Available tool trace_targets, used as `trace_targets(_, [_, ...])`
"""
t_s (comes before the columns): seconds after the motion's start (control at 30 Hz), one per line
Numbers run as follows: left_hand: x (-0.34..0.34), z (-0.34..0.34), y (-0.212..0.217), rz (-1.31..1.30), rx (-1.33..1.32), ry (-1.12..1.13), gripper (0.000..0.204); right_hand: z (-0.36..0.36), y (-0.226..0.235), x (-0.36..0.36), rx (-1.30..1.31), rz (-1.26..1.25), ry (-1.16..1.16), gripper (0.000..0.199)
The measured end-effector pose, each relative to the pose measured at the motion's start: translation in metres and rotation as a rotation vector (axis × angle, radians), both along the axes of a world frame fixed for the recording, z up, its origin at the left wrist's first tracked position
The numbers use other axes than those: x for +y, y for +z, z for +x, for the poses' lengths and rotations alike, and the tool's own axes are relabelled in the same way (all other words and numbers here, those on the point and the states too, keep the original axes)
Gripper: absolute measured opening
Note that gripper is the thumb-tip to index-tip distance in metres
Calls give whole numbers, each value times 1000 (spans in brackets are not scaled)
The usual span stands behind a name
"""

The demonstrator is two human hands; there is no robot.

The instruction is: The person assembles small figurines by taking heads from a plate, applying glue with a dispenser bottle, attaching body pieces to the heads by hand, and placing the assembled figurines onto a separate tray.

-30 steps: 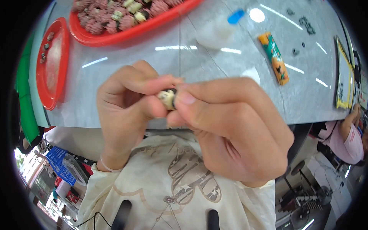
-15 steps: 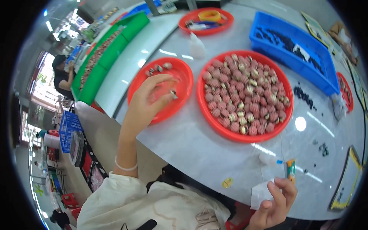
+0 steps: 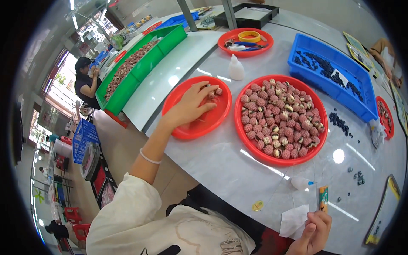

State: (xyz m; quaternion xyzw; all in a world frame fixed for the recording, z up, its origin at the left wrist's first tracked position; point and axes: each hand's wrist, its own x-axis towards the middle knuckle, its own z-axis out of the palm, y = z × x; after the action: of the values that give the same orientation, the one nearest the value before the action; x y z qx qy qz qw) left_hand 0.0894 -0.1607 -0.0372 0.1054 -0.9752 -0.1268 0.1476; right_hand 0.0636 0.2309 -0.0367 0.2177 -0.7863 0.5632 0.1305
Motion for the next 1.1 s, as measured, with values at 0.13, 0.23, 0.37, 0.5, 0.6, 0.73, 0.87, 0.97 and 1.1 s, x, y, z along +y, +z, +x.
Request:
trace_targets(0.13, [15, 8, 36, 476, -312, -184, 33, -3, -3, 3, -30, 38, -40, 22])
trace_targets(0.23, [42, 6, 72, 473, -512, -170, 29, -7, -5, 2, -8, -63, -1, 22])
trace_targets(0.37, [60, -45, 68, 253, -261, -317, 27, -9, -5, 4, -25, -50, -8, 20])
trace_targets(0.5, [80, -110, 33, 101, 135, -560, 28, -8, 1, 1, -28, -16, 38, 19])
trace_targets(0.6, [91, -135, 13, 26, 160, -599, 27, -7, 0, 5, -53, 7, 54, 19])
trace_targets(0.73, [92, -140, 20, 74, -15, -607, 15, -11, -3, 17, -78, 19, 10, 17])
trace_targets(0.87, [72, -122, 11, 128, 59, -687, 9, -20, -9, 22, -75, 60, -4, 17])
trace_targets(0.97, [79, -103, 24, 221, 9, -602, 8, -26, -5, 19, -113, 31, 13, 15])
trace_targets(1.1, [103, -76, 39, 581, 98, -556, 9, -34, -1, -2, -114, -44, -6, 12])
